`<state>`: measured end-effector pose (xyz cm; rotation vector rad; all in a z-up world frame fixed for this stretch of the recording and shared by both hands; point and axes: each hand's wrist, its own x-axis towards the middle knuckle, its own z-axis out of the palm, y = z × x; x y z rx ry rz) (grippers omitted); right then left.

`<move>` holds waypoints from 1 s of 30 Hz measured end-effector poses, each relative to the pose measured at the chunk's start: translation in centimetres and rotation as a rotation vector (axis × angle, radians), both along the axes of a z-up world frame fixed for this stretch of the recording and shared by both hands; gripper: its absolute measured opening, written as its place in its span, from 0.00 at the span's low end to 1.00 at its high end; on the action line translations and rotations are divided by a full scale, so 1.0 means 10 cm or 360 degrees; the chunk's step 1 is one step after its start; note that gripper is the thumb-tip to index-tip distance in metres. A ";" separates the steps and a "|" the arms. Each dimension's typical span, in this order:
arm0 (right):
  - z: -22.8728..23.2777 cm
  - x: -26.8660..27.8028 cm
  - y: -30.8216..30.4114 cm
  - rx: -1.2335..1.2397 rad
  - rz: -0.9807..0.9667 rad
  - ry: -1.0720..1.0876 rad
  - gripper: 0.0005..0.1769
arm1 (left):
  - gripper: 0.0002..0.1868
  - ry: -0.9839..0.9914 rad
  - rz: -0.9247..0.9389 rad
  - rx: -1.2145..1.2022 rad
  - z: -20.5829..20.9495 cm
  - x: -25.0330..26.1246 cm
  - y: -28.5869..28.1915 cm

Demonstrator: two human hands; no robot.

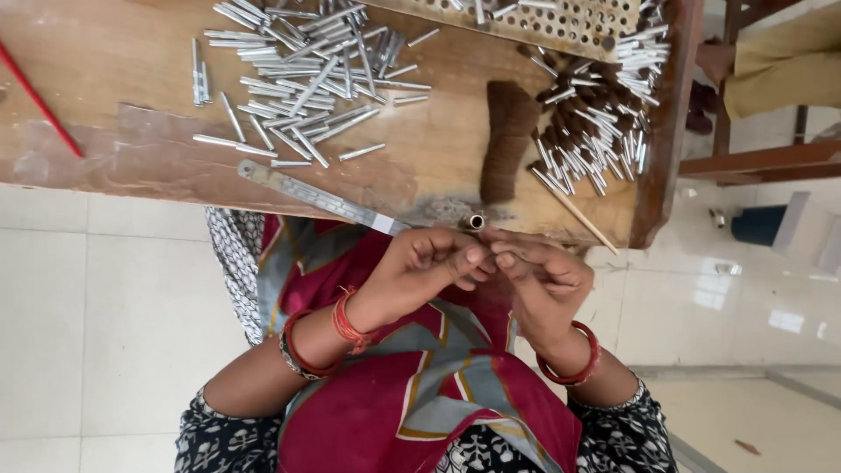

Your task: Assembling small brush heads by inserting fiber bundles into metal ferrules.

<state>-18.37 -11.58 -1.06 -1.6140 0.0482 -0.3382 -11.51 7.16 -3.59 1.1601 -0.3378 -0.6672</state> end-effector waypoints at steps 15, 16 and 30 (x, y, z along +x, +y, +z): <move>-0.06 -0.01 0.04 -0.0089 0.0091 -0.0114 0.06 | 0.10 0.0741 -0.0237 -0.0440 -0.05 0.04 0.03; -0.05 0.00 0.02 -0.0071 0.0108 -0.0101 0.06 | 0.10 0.0681 -0.0219 -0.0402 -0.03 0.05 0.03; 0.34 0.03 -0.13 -0.0957 0.0374 0.0323 0.18 | 0.05 0.0087 -0.0096 0.0079 0.22 0.07 0.13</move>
